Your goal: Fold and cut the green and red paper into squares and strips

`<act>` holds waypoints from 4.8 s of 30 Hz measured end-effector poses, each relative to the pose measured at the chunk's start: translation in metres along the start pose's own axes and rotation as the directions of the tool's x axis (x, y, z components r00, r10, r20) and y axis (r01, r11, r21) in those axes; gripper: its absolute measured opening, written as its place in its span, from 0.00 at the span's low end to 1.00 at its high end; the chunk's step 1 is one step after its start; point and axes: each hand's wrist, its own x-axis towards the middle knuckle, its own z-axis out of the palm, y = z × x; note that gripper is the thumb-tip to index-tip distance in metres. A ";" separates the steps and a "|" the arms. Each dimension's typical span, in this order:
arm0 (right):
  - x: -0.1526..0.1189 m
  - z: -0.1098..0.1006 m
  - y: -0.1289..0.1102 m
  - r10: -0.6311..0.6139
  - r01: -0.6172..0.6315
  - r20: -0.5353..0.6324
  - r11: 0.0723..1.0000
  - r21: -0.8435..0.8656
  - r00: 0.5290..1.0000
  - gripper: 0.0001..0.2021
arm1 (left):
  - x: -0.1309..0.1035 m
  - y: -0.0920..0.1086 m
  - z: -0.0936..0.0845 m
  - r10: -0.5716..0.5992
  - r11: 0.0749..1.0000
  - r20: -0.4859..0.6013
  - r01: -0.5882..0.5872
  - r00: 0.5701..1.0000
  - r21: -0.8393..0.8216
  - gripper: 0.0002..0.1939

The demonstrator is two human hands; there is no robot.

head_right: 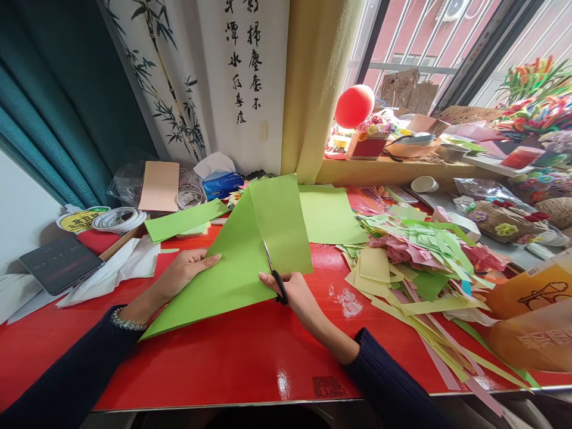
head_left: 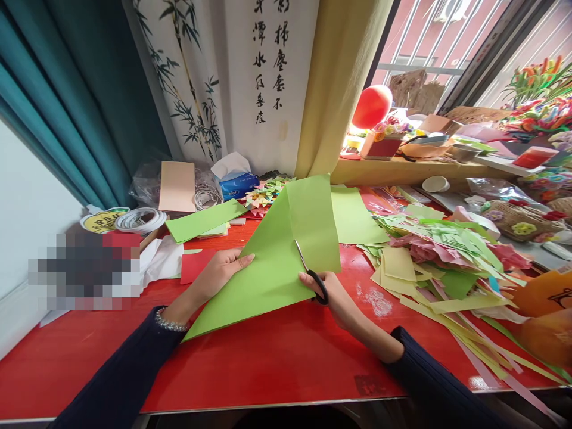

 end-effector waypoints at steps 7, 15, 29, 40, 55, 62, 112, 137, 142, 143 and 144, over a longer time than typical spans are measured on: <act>0.001 0.000 0.005 -0.013 0.013 -0.001 1.000 -0.024 1.000 0.25 | 0.001 -0.001 0.000 -0.015 0.999 -0.014 0.015 1.000 0.034 0.17; -0.001 -0.002 0.002 -0.028 0.028 0.001 0.997 -0.079 1.000 0.27 | 0.003 -0.006 0.002 0.046 0.995 0.055 -0.051 0.997 0.091 0.18; -0.001 -0.002 -0.003 0.001 0.001 0.020 0.998 -0.070 1.000 0.26 | 0.005 -0.011 0.000 0.020 0.991 0.104 -0.033 0.994 0.127 0.19; 0.003 -0.004 0.005 -0.025 0.027 0.021 0.997 -0.070 0.999 0.26 | 0.005 -0.011 0.000 0.001 0.993 0.107 -0.013 0.994 0.117 0.18; 0.002 -0.004 0.002 -0.017 0.017 -0.006 0.998 -0.053 1.000 0.26 | 0.007 -0.015 0.000 -0.023 0.994 0.149 0.006 0.989 0.113 0.18; 0.002 -0.003 0.002 -0.027 0.026 -0.014 0.999 -0.048 1.000 0.26 | 0.007 -0.017 0.002 -0.035 0.993 0.149 0.018 0.988 0.114 0.19; 0.009 -0.009 0.001 -0.026 0.029 -0.080 0.999 0.038 0.996 0.26 | 0.005 -0.022 0.015 -0.053 0.983 0.202 0.016 0.978 0.182 0.19; 0.015 -0.012 0.003 -0.109 0.112 -0.115 0.993 0.023 0.987 0.25 | 0.003 -0.021 0.021 -0.019 0.965 0.162 -0.024 0.987 0.260 0.22; 0.016 -0.014 0.001 -0.118 0.119 -0.091 0.993 0.002 0.989 0.25 | 0.004 -0.024 0.022 -0.056 0.960 0.191 0.000 0.980 0.280 0.22; 0.016 -0.015 0.000 -0.114 0.115 -0.081 0.993 0.008 0.990 0.25 | 0.004 -0.024 0.022 -0.060 0.960 0.198 0.002 0.978 0.280 0.22; 0.016 -0.015 -0.001 -0.104 0.106 -0.073 0.994 0.016 0.992 0.25 | 0.004 -0.024 0.022 -0.062 0.961 0.206 0.003 0.977 0.277 0.22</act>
